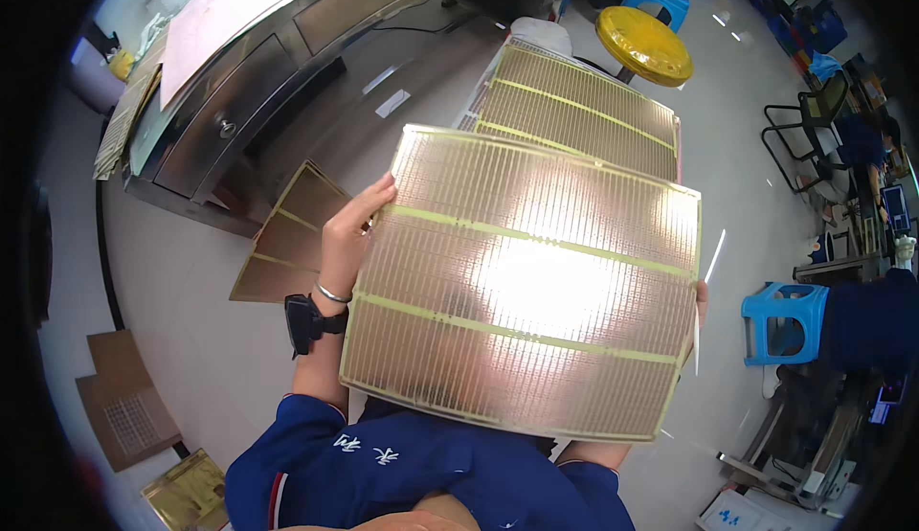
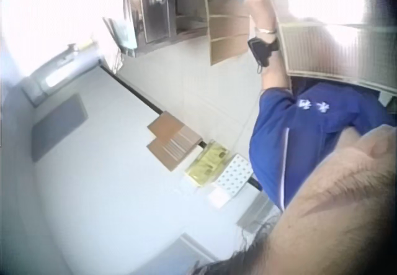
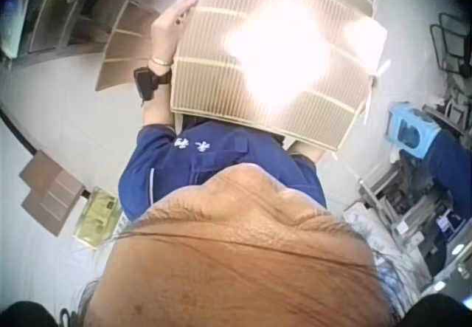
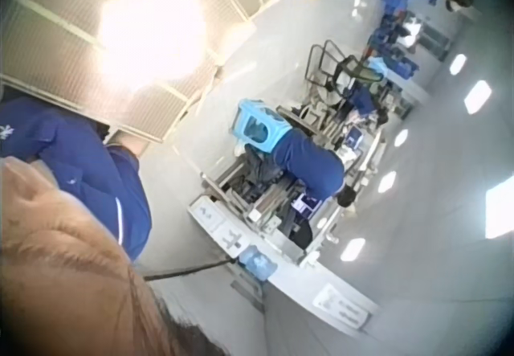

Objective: Inspecting and marking several flexible patterned panels or electronic grids.

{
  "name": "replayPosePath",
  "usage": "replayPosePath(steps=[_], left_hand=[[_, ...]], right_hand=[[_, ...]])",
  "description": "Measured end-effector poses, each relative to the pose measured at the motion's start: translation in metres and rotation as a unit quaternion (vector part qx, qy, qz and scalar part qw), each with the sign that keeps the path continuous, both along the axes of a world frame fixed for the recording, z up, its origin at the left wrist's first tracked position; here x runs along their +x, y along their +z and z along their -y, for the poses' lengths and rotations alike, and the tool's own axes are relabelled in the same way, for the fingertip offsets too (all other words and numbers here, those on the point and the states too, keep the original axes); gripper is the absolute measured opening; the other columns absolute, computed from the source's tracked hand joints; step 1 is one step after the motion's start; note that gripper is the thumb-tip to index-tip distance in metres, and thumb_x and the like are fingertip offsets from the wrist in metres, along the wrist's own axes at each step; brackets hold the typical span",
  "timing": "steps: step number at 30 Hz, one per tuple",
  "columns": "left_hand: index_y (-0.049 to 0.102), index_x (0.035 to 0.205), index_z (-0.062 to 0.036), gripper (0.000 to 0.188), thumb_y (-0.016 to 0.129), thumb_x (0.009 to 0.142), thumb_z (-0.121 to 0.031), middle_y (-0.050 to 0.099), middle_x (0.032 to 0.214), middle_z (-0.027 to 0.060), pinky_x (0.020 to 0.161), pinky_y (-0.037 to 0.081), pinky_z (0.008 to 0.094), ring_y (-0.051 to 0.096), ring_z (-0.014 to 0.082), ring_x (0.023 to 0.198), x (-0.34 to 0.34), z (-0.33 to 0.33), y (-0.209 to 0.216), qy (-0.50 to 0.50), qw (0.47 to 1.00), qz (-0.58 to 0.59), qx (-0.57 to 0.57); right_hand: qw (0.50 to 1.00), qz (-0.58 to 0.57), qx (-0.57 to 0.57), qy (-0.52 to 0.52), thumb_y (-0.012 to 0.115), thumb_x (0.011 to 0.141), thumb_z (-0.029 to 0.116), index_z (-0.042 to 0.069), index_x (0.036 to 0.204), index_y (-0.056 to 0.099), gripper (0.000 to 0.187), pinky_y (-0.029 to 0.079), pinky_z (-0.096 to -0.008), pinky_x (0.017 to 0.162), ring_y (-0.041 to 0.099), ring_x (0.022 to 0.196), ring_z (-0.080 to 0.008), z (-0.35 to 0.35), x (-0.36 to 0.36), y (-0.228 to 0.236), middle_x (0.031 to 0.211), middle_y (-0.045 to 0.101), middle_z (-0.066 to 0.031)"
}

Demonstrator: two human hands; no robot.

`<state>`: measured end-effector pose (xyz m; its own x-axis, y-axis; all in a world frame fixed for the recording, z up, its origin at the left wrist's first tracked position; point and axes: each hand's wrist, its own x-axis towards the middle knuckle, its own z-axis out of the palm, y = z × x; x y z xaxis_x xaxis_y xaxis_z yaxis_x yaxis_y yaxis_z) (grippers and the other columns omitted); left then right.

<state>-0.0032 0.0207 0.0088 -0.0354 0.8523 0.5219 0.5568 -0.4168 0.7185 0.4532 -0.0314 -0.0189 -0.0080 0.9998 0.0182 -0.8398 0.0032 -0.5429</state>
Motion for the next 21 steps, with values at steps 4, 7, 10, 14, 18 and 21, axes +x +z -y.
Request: replayPosePath(steps=[4, 7, 10, 14, 18, 21], left_hand=[[0.063, 0.110, -0.0056, 0.037, 0.070, 0.074, -0.003, 0.058, 0.120, 0.0144, 0.081, 0.051, 0.0273, 0.061, 0.0187, 0.102, 0.003, -0.005, -0.003, -0.034, 0.992, 0.111, -0.047], [0.063, 0.111, -0.0052, 0.037, 0.071, 0.075, -0.003, 0.052, 0.128, 0.0143, 0.081, 0.050, 0.0252, 0.062, 0.0172, 0.100, -0.009, -0.004, -0.012, -0.056, 0.984, 0.132, -0.103], [0.057, 0.119, -0.0044, 0.039, 0.066, 0.081, -0.006, 0.049, 0.132, 0.0121, 0.080, 0.050, 0.0240, 0.061, 0.0159, 0.098, 0.008, -0.006, -0.003, -0.062, 0.944, 0.289, -0.146], [0.048, 0.128, -0.0051, 0.045, 0.060, 0.087, -0.016, 0.049, 0.131, 0.0101, 0.084, 0.050, 0.0262, 0.059, 0.0162, 0.102, 0.020, -0.008, -0.030, -0.086, 0.775, 0.556, -0.289], [0.043, 0.130, -0.0018, 0.048, 0.050, 0.093, -0.032, 0.052, 0.124, 0.0092, 0.095, 0.043, 0.0360, 0.052, 0.0206, 0.112, 0.053, 0.037, -0.069, -0.280, 0.725, 0.546, -0.313], [0.044, 0.127, -0.0014, 0.044, 0.044, 0.096, -0.032, 0.052, 0.124, 0.0091, 0.096, 0.042, 0.0357, 0.051, 0.0210, 0.114, 0.086, 0.045, -0.058, -0.329, 0.512, 0.694, -0.385]], right_hand=[[0.913, 0.246, -0.101, -0.310, 0.037, 0.096, 0.030, 0.004, 0.125, 0.042, 0.040, 0.061, -0.0300, 0.069, 0.063, 0.094, -0.0237, 0.021, -0.087, 0.079, 0.115, 0.053, -0.0186], [0.965, 0.225, -0.115, -0.068, 0.037, 0.097, 0.029, 0.001, 0.121, 0.045, 0.038, 0.058, -0.0322, 0.071, 0.063, 0.092, -0.0208, 0.025, -0.027, 0.036, 0.110, 0.056, -0.0162], [0.954, 0.266, -0.130, -0.039, 0.034, 0.098, 0.021, -0.002, 0.115, 0.050, 0.033, 0.054, -0.0289, 0.071, 0.062, 0.088, -0.0157, 0.025, -0.017, 0.023, 0.103, 0.060, -0.0124], [0.959, 0.250, -0.109, -0.073, 0.033, 0.098, 0.016, -0.002, 0.116, 0.050, 0.030, 0.053, -0.0278, 0.073, 0.064, 0.085, -0.0158, 0.022, -0.026, 0.020, 0.101, 0.063, -0.0105], [0.965, 0.168, -0.107, -0.172, 0.037, 0.098, 0.016, -0.002, 0.120, 0.047, 0.030, 0.051, -0.0305, 0.082, 0.061, 0.096, -0.0184, 0.016, -0.035, -0.002, 0.109, 0.060, -0.0119], [0.972, 0.104, -0.089, -0.191, 0.042, 0.096, 0.013, 0.000, 0.124, 0.044, 0.031, 0.049, -0.0317, 0.088, 0.056, 0.106, -0.0186, 0.017, -0.061, -0.004, 0.118, 0.056, -0.0122]])
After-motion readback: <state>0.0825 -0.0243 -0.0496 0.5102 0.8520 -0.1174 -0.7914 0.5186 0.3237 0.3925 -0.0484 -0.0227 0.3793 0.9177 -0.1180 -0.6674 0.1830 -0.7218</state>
